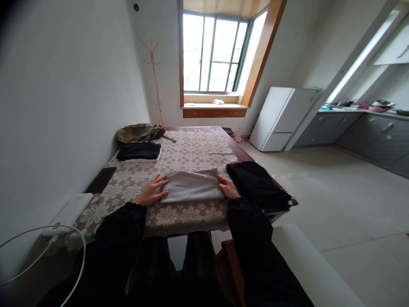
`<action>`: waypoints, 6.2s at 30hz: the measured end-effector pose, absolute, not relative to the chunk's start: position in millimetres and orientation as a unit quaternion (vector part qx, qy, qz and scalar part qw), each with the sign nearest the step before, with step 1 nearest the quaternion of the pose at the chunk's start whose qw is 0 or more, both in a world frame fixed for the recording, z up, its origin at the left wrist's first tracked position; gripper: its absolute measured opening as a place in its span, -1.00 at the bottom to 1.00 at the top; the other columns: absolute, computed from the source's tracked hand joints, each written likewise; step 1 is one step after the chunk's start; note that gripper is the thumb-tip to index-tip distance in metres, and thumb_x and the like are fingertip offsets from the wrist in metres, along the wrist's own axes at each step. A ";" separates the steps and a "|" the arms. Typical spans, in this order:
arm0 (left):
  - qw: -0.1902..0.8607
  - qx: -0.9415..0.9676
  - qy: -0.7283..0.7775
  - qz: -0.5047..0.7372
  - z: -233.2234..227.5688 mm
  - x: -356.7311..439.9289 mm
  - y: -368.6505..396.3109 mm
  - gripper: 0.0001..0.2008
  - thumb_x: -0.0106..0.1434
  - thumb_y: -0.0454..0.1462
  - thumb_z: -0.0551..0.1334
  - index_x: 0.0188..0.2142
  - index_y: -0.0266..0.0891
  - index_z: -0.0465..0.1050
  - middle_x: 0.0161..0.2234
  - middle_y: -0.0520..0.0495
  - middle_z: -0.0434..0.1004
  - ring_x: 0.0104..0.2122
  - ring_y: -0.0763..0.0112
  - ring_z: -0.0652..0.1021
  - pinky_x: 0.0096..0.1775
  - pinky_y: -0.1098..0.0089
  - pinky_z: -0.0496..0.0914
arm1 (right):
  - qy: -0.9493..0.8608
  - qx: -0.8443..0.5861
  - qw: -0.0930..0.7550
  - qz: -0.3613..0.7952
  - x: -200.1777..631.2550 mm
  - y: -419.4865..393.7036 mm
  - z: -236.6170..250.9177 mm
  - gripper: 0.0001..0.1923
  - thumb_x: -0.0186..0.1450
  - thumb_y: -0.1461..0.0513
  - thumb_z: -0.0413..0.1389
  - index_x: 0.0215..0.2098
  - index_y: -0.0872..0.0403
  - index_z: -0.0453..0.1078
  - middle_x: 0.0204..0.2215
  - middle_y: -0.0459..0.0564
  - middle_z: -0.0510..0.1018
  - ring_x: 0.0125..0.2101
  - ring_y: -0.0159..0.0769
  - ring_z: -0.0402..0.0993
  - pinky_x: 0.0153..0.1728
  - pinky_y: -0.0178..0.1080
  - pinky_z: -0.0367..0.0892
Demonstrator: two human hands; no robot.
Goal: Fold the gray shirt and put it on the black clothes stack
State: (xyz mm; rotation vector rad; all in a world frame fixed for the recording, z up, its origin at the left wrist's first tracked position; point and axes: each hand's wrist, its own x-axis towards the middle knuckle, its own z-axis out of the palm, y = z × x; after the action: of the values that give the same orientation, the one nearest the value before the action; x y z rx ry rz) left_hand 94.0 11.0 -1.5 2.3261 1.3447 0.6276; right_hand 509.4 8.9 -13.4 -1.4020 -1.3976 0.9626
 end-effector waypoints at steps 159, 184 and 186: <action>0.160 0.823 0.529 0.132 4.7 101.1 1.8 -0.18 0.28 0.20 0.20 0.42 -0.05 0.19 0.51 -0.21 -0.02 0.49 -0.08 -0.04 0.43 -0.10 -0.18 | -0.800 -0.596 0.064 0.027 397.8 21.7 13.0 -0.32 0.51 -0.06 -0.20 0.50 0.01 0.04 0.50 0.05 0.04 0.48 -0.03 -0.15 0.44 0.15 -0.21; 0.165 0.823 0.528 0.127 1.9 101.1 5.0 0.08 0.04 0.36 0.30 0.43 -0.02 0.16 0.52 -0.24 -0.06 0.48 -0.15 -0.03 0.42 -0.12 -0.27 | -0.864 -0.499 0.062 0.031 335.6 3.3 -2.9 -0.18 0.48 -0.21 -0.16 0.55 -0.01 -0.12 0.53 0.00 -0.16 0.50 0.05 -0.36 0.43 0.28 -0.45; 0.166 0.824 0.526 0.129 0.8 100.9 5.4 0.07 0.06 0.36 0.30 0.44 -0.02 0.14 0.51 -0.22 -0.05 0.48 -0.14 -0.02 0.42 -0.12 -0.27 | -0.864 -0.500 0.060 0.029 336.4 4.4 -3.4 -0.16 0.47 -0.22 -0.15 0.55 -0.03 -0.14 0.53 -0.01 -0.16 0.50 0.05 -0.37 0.43 0.27 -0.44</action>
State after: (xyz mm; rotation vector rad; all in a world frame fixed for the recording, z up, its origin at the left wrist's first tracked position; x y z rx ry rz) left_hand 100.9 5.4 0.8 2.3479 1.4974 0.3667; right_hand 336.4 4.4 -3.4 -1.5128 -2.6140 0.0883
